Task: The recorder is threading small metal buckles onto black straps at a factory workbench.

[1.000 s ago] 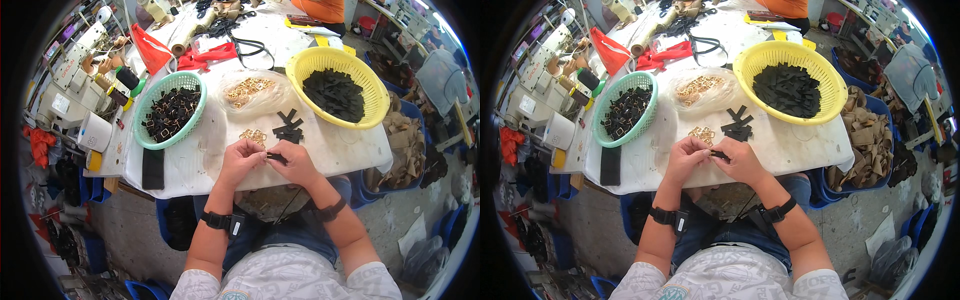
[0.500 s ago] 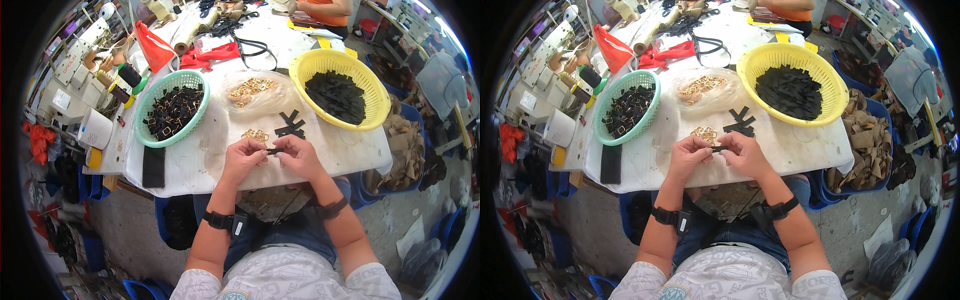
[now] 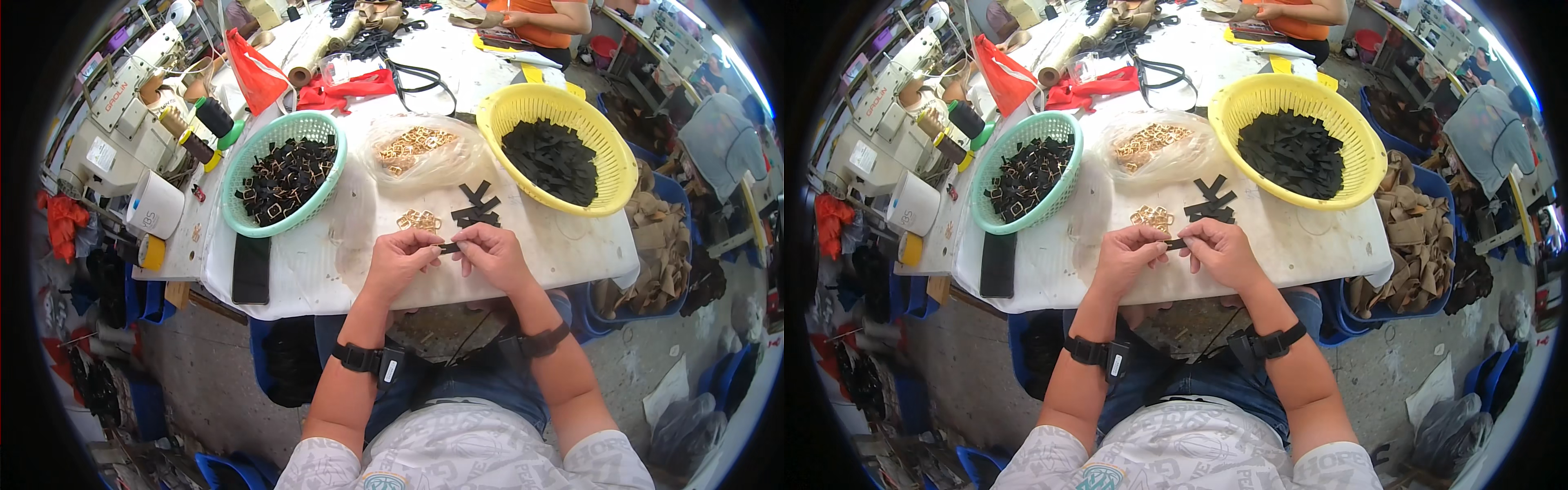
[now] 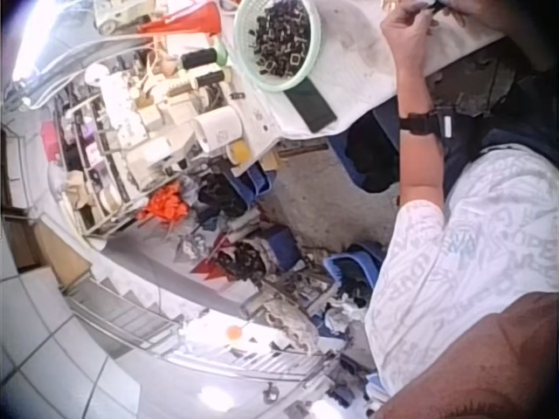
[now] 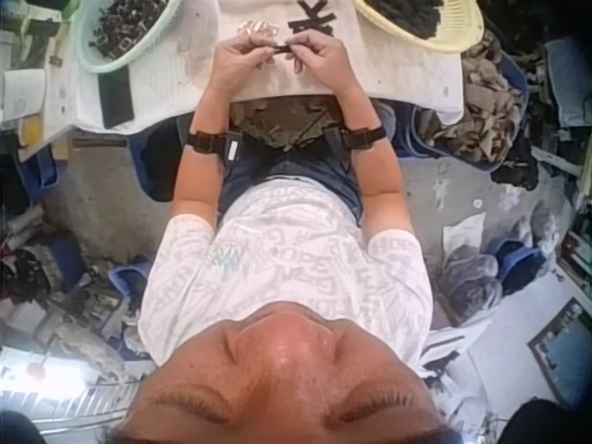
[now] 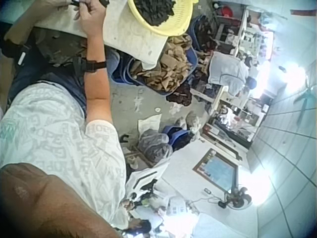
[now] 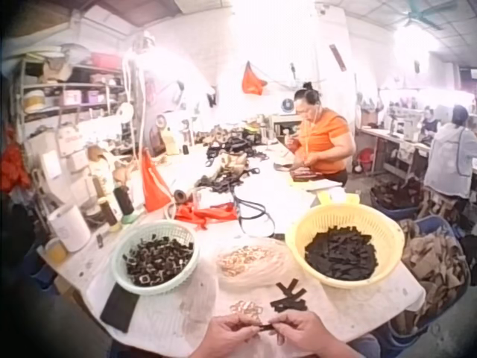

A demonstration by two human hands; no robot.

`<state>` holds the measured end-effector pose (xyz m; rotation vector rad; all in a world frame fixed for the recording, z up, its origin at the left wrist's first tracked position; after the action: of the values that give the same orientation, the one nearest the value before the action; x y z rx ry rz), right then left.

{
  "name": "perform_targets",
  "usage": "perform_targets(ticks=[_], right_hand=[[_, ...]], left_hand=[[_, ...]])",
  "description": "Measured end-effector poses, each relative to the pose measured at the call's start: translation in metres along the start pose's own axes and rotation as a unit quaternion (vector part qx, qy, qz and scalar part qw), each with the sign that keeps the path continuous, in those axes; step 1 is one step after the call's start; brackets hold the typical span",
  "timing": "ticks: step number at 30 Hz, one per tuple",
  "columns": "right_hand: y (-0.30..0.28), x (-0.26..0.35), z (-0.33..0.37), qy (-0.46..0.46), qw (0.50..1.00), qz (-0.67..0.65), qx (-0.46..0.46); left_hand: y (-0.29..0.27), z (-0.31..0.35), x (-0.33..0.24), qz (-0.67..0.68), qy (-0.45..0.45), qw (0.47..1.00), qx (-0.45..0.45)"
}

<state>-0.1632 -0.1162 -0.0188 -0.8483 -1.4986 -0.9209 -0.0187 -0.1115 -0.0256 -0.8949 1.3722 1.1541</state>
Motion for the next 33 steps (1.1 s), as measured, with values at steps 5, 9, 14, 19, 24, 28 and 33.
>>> perform_targets(ticks=[5, 9, 14, 19, 24, 28, 33], right_hand=[[0.000, -0.002, 0.000, 0.010, 1.000, 0.005, -0.002], [-0.006, 0.000, 0.001, 0.017, 0.998, -0.032, -0.041], [-0.016, 0.000, 0.001, 0.005, 0.994, -0.074, -0.079], [-0.014, 0.000, 0.002, 0.019, 0.996, -0.053, -0.071], [0.001, 0.002, 0.000, -0.006, 1.000, 0.011, -0.017], [0.003, 0.003, 0.000, -0.006, 1.000, 0.018, -0.013], [0.005, 0.004, 0.000, -0.002, 1.000, 0.015, -0.005]], left_hand=[[-0.001, 0.000, 0.000, -0.012, -0.002, 1.000, -0.010], [-0.005, 0.000, 0.002, -0.009, -0.001, 1.000, -0.025], [-0.007, 0.000, 0.001, -0.012, 0.002, 0.999, -0.041], [-0.008, 0.001, 0.001, -0.006, 0.004, 0.999, -0.044], [-0.007, 0.000, 0.003, 0.006, 0.004, 0.999, -0.037], [-0.007, 0.000, 0.002, -0.001, 0.005, 0.999, -0.034], [-0.008, -0.001, 0.005, -0.002, 0.005, 0.999, -0.032]])
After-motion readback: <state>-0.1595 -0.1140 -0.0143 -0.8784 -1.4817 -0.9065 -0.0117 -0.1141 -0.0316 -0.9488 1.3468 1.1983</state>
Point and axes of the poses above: each hand's wrist, its own z-axis away from the middle knuckle, its own y-axis out of the palm, x = y × z, the point moved 10 cm from there along -z, towards the middle knuckle, and after that the axes turned 5 degrees about x, right-handed, at the moved point
